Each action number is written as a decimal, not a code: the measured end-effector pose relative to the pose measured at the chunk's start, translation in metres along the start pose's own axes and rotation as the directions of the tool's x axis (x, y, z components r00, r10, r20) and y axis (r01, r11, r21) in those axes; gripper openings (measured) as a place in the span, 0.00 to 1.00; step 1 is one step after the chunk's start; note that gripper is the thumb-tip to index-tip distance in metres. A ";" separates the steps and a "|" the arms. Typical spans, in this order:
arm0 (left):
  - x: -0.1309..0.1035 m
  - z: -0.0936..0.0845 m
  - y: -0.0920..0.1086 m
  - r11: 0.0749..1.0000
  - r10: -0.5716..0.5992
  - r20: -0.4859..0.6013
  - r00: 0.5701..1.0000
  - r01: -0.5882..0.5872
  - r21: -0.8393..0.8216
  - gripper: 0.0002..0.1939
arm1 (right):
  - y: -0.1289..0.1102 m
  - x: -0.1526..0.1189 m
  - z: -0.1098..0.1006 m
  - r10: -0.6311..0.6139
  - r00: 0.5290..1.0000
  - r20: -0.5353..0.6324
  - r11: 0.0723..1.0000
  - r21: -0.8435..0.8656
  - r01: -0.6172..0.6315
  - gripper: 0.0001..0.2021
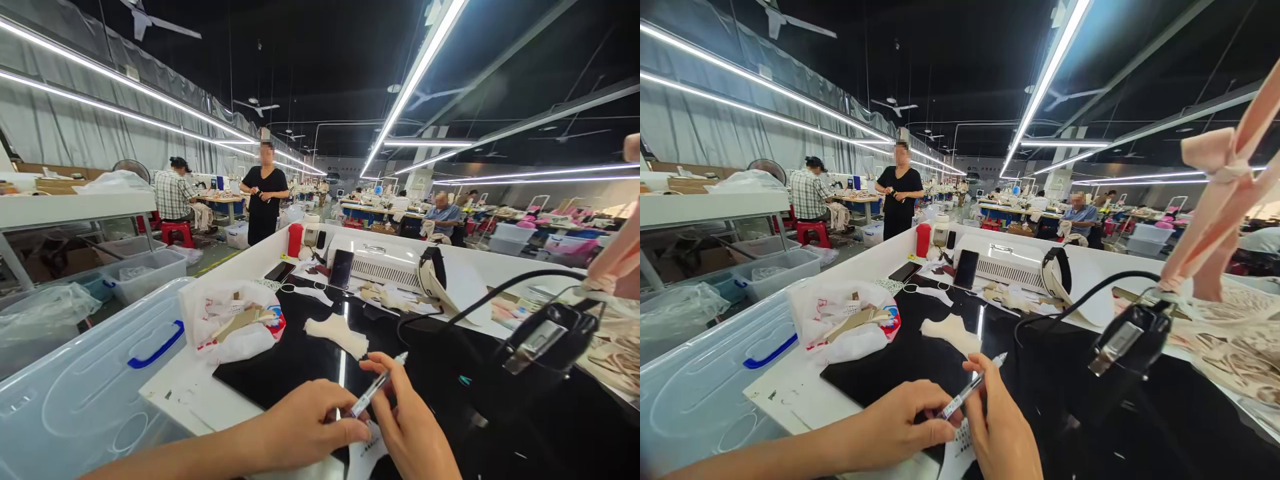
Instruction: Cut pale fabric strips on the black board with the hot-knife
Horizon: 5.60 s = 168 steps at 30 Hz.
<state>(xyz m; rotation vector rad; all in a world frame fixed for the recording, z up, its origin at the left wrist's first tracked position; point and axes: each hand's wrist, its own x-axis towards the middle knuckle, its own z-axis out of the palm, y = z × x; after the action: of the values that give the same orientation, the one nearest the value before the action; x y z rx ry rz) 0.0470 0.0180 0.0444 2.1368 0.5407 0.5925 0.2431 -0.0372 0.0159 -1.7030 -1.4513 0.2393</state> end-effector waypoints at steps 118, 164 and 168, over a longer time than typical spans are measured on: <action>0.124 -0.046 -0.096 0.845 -0.154 -0.271 0.950 0.269 0.462 0.18 | 0.026 0.128 0.057 0.107 0.979 0.174 0.940 -0.339 -0.042 0.08; 0.071 -0.019 -0.083 0.845 -0.027 0.090 0.996 -0.026 0.534 0.12 | 0.047 0.069 0.031 -0.533 0.814 0.230 0.834 -0.020 0.551 0.14; 0.071 -0.030 -0.069 0.920 -0.089 0.117 0.989 0.036 0.390 0.09 | 0.033 0.074 0.026 -0.437 0.843 0.313 0.888 0.000 0.461 0.13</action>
<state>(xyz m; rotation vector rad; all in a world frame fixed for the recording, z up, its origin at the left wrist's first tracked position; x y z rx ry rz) 0.0742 0.1144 0.0205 2.4993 0.6952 0.3206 0.2722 0.0414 0.0046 -1.3672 -2.0708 0.1951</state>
